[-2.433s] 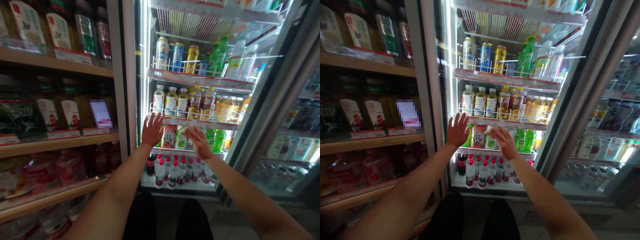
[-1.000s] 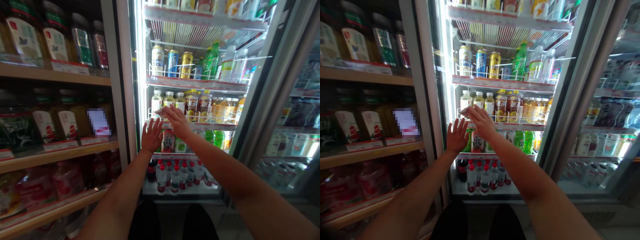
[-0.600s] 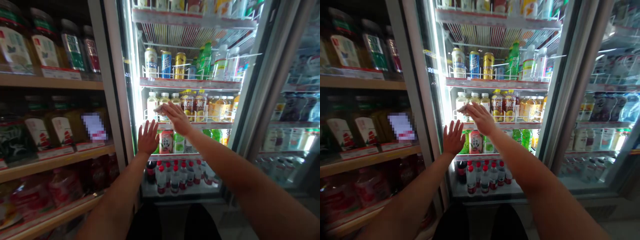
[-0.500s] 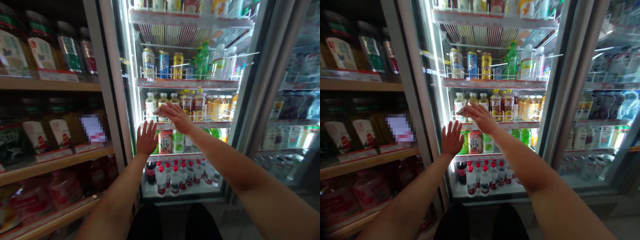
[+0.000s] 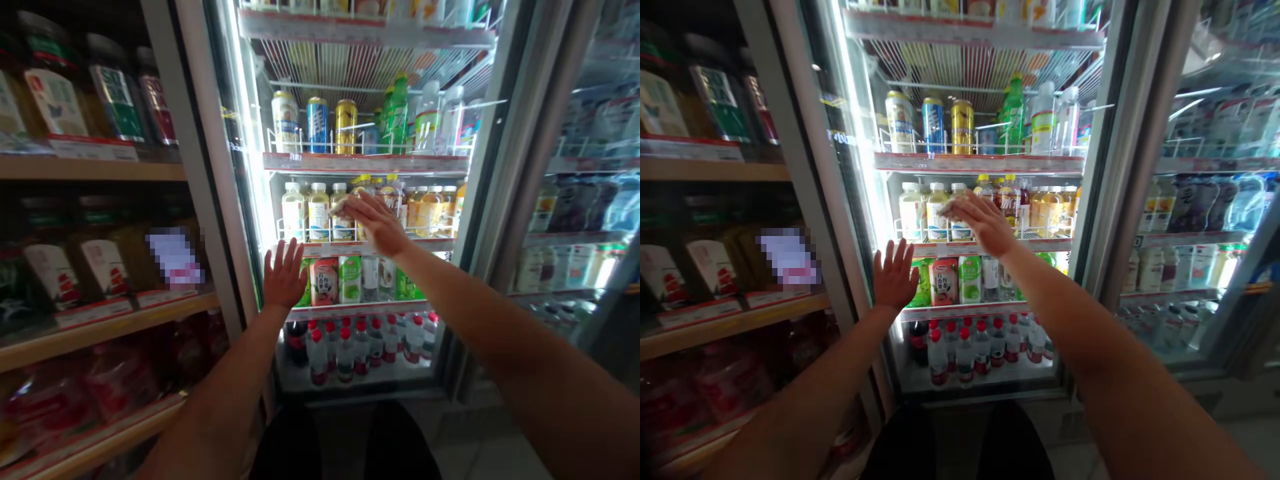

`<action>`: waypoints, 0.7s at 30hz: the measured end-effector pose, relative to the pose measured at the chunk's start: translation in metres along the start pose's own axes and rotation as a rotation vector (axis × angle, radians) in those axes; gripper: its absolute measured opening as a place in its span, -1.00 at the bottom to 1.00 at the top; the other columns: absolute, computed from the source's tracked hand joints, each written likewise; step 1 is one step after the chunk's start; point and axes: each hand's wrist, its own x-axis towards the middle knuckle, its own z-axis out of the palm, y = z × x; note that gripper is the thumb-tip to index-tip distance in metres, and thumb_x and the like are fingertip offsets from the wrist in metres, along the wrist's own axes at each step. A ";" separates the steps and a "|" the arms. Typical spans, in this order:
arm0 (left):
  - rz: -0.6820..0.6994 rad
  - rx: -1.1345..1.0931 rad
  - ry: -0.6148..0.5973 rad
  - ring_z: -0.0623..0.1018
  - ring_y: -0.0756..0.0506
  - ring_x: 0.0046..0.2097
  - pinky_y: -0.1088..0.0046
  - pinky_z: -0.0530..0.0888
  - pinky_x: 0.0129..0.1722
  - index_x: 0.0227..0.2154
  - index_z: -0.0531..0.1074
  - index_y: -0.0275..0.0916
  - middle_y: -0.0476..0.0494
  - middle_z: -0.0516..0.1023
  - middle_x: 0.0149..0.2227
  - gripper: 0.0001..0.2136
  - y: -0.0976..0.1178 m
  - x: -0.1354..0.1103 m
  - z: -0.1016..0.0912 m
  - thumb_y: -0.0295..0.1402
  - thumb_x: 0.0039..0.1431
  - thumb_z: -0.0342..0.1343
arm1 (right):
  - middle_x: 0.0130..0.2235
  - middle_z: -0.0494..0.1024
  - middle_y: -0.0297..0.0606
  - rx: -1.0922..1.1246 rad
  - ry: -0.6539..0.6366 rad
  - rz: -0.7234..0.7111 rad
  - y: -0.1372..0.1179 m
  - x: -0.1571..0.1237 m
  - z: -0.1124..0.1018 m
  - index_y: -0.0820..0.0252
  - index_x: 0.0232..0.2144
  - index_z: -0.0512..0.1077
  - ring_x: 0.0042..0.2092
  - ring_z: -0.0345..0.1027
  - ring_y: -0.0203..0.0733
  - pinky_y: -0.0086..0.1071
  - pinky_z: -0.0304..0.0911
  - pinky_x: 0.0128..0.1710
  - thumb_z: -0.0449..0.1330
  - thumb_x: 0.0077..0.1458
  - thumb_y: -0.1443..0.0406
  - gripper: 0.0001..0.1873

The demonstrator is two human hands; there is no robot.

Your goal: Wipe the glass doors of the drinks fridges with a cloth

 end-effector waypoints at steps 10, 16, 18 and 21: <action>-0.047 -0.074 -0.046 -0.08 -0.23 0.50 0.02 -0.21 0.50 0.48 0.03 -0.17 -0.20 0.11 0.44 -0.40 0.000 -0.001 0.001 -0.30 0.44 -0.02 | 0.36 0.33 -0.41 0.036 0.063 0.113 0.009 -0.039 -0.002 -0.15 0.38 0.23 0.46 0.04 0.01 0.05 0.06 0.48 -0.05 0.39 0.43 -0.39; -0.053 -0.066 -0.052 -0.10 -0.22 0.50 0.04 -0.22 0.50 0.48 0.02 -0.18 -0.21 0.10 0.44 -0.40 0.000 -0.002 0.001 -0.31 0.44 -0.03 | 0.39 0.28 -0.25 -0.047 0.269 0.238 0.034 -0.024 -0.012 0.13 0.36 0.29 0.48 -0.06 0.07 0.09 0.05 0.47 -0.09 0.36 0.43 -0.41; -0.041 -0.057 -0.038 -0.10 -0.21 0.50 0.04 -0.22 0.50 0.48 0.02 -0.19 -0.21 0.10 0.44 -0.40 0.000 -0.001 0.001 -0.31 0.44 -0.04 | 0.40 0.26 -0.24 -0.069 0.294 0.276 0.034 -0.027 -0.011 0.14 0.37 0.27 0.48 -0.06 0.08 0.09 0.06 0.47 -0.10 0.35 0.42 -0.40; -0.035 -0.063 -0.027 -0.10 -0.22 0.50 0.04 -0.22 0.50 0.48 0.02 -0.19 -0.21 0.10 0.44 -0.40 0.000 -0.002 0.001 -0.31 0.44 -0.04 | 0.38 0.29 -0.27 -0.087 0.220 0.223 0.026 -0.045 -0.008 0.07 0.38 0.25 0.47 0.00 0.05 0.10 0.09 0.46 -0.07 0.35 0.40 -0.40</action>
